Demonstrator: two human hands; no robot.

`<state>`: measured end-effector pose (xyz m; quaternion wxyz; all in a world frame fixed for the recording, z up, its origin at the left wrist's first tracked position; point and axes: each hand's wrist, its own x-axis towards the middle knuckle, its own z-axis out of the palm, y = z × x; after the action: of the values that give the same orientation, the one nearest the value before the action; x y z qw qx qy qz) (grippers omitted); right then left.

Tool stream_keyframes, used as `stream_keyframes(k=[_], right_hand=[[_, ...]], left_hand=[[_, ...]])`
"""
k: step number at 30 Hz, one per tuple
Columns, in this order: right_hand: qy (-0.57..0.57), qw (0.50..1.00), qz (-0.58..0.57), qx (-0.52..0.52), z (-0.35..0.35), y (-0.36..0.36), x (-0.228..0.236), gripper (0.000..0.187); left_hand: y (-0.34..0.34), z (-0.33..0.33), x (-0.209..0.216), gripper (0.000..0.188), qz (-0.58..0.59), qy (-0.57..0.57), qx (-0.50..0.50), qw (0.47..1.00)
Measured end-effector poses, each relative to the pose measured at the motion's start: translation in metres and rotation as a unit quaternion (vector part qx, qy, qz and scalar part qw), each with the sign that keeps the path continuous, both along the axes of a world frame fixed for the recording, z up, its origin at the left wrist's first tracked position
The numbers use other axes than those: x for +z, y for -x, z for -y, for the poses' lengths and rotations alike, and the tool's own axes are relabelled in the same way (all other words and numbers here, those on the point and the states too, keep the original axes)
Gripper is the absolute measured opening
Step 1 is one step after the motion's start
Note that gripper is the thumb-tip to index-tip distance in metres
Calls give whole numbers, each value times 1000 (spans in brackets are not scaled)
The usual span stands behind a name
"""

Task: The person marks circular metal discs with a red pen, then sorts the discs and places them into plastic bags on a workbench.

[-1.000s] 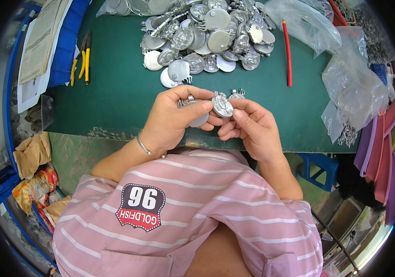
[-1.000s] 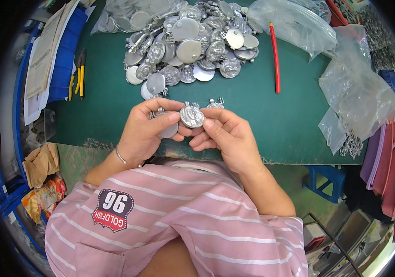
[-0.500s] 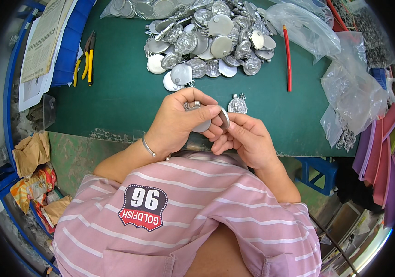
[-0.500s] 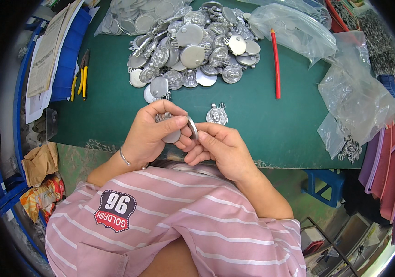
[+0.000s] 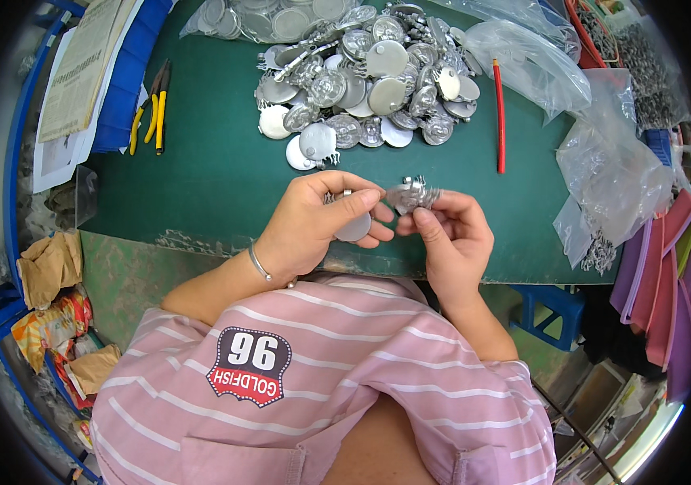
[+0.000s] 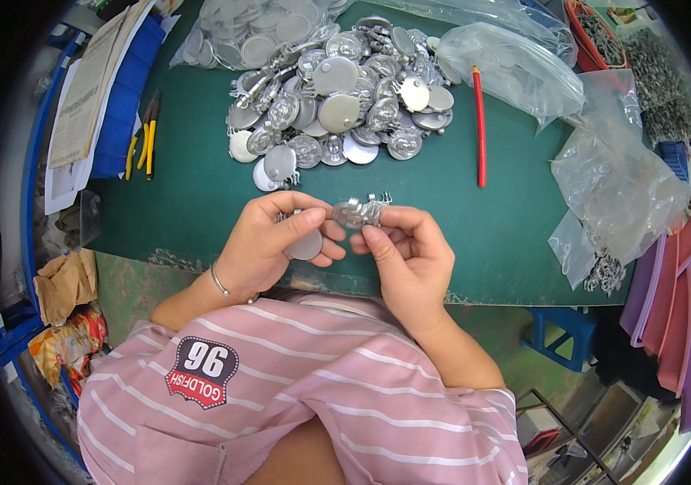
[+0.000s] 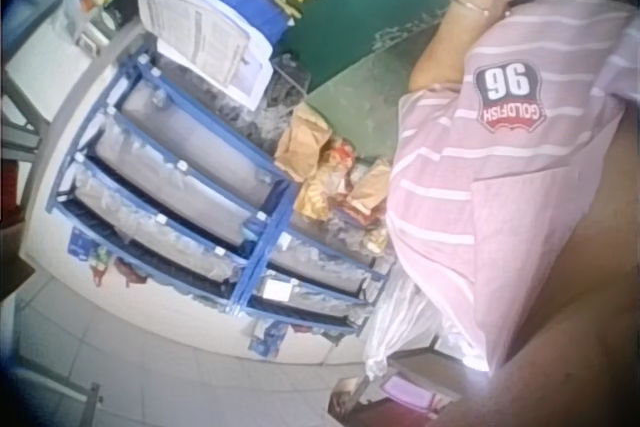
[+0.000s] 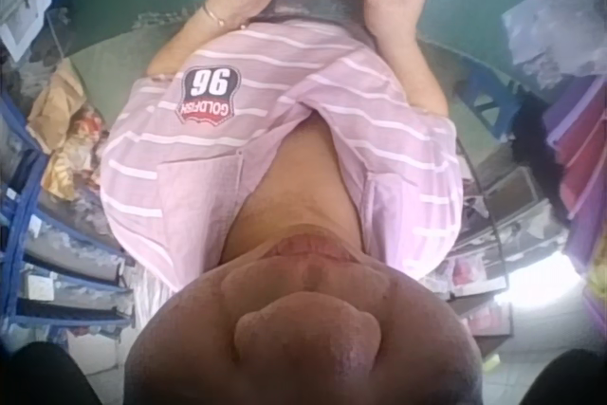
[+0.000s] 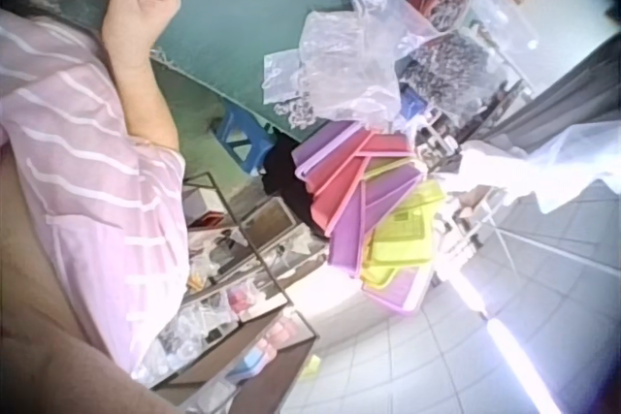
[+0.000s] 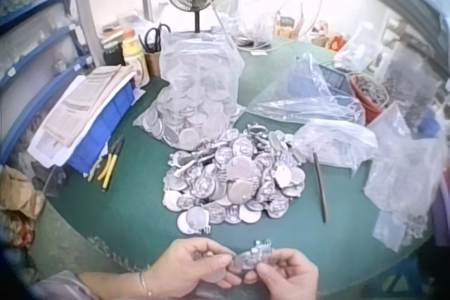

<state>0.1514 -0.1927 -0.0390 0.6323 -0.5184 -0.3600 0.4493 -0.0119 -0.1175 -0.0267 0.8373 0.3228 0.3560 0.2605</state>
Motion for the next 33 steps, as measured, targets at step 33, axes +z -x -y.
stream_keyframes(k=[33], right_hand=[[140, 987, -65, 49, -20, -19, 7, 26]], left_hand=[[4, -4, -4, 21, -45, 9, -8, 999]])
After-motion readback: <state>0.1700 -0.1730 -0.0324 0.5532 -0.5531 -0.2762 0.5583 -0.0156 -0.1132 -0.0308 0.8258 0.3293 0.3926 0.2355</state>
